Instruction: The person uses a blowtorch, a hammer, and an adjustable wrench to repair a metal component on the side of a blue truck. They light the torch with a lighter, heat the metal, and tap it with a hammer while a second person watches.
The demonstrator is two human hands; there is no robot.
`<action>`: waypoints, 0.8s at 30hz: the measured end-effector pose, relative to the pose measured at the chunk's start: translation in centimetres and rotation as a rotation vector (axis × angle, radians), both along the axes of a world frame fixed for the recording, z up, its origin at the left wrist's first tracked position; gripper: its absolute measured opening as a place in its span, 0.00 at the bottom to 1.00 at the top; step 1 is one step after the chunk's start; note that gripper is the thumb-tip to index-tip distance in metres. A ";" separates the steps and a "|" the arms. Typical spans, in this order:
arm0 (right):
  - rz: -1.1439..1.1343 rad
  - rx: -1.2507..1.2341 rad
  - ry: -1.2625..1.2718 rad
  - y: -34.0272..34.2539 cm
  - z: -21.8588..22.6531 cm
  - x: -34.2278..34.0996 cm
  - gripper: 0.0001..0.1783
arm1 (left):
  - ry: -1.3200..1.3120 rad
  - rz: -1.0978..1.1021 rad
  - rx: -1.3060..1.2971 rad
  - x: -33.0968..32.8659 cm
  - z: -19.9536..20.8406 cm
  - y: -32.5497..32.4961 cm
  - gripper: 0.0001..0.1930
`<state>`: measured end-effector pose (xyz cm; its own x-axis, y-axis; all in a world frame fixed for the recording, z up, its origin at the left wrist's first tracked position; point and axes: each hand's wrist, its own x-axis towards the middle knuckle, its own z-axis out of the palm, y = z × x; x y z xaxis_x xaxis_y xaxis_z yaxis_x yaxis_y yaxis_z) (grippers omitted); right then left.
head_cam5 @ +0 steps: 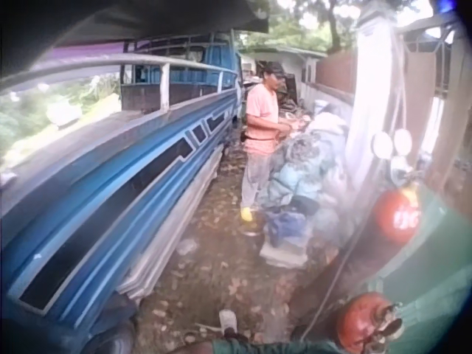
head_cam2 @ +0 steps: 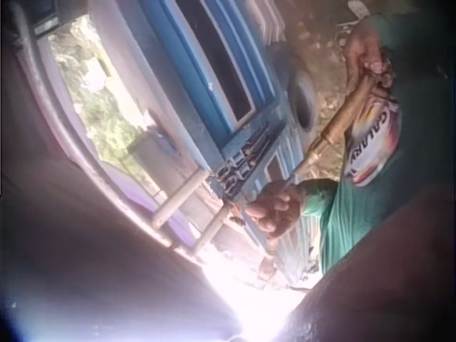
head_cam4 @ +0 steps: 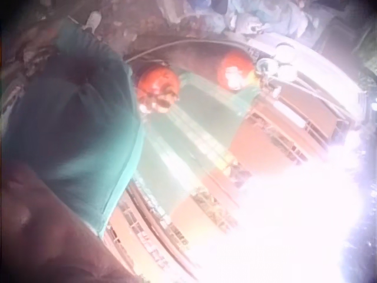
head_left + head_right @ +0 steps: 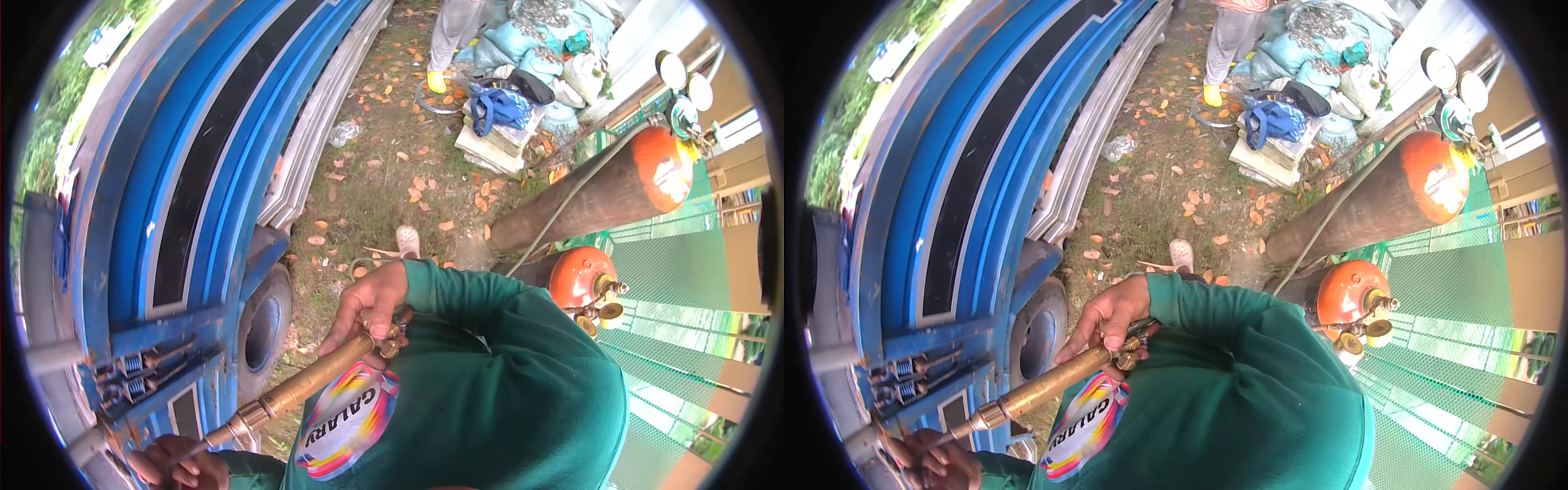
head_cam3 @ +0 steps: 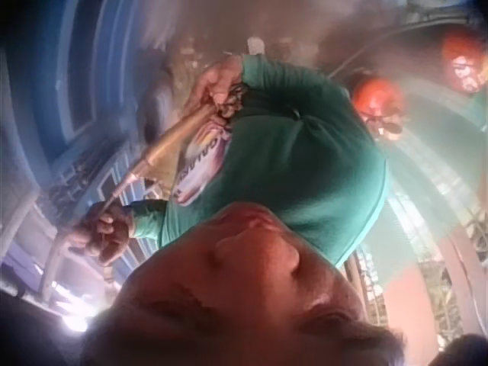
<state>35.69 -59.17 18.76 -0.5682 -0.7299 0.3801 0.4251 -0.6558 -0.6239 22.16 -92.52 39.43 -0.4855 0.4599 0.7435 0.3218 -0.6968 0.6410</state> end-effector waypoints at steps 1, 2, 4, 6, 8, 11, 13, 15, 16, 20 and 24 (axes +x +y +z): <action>-0.028 -0.010 -0.001 1.2 -0.3 0.0 0.47 | -0.063 -0.002 -0.003 0.1 0.6 3.3 0.22; -0.059 -0.023 0.001 2.7 -0.6 0.1 0.47 | -0.123 -0.007 -0.008 -0.1 1.0 6.5 0.23; -0.111 -0.037 -0.003 6.0 -1.3 0.1 0.47 | -0.033 0.015 -0.044 -1.9 -0.1 11.0 0.27; -0.153 -0.040 -0.013 10.0 -2.2 0.0 0.46 | -0.007 0.136 -0.112 -2.7 -0.6 16.0 0.24; -0.283 -0.047 -0.071 13.2 -4.0 -0.1 0.44 | -0.041 0.110 -0.181 -3.8 -1.4 21.5 0.23; -0.450 -0.076 -0.210 18.5 -6.5 0.3 0.42 | -0.160 -0.098 -0.282 -6.1 -3.7 31.6 0.24; -0.582 -0.084 -0.303 22.0 -7.2 1.1 0.41 | -0.174 -0.184 -0.338 -7.9 -5.2 37.5 0.24; -0.627 0.007 -0.285 25.4 -8.3 1.0 0.39 | -0.239 -0.328 -0.379 -7.8 -5.7 42.9 0.26; -0.638 0.047 -0.284 26.9 -9.0 0.9 0.38 | -0.249 -0.381 -0.412 -8.2 -6.2 44.8 0.27; -0.927 0.190 -0.435 31.1 -10.0 1.0 0.40 | -0.206 -0.479 -0.571 -9.4 -8.0 52.7 0.30; -1.046 0.320 -0.668 36.5 -9.0 2.2 0.41 | -0.293 -0.635 -0.559 -11.4 -9.9 60.8 0.29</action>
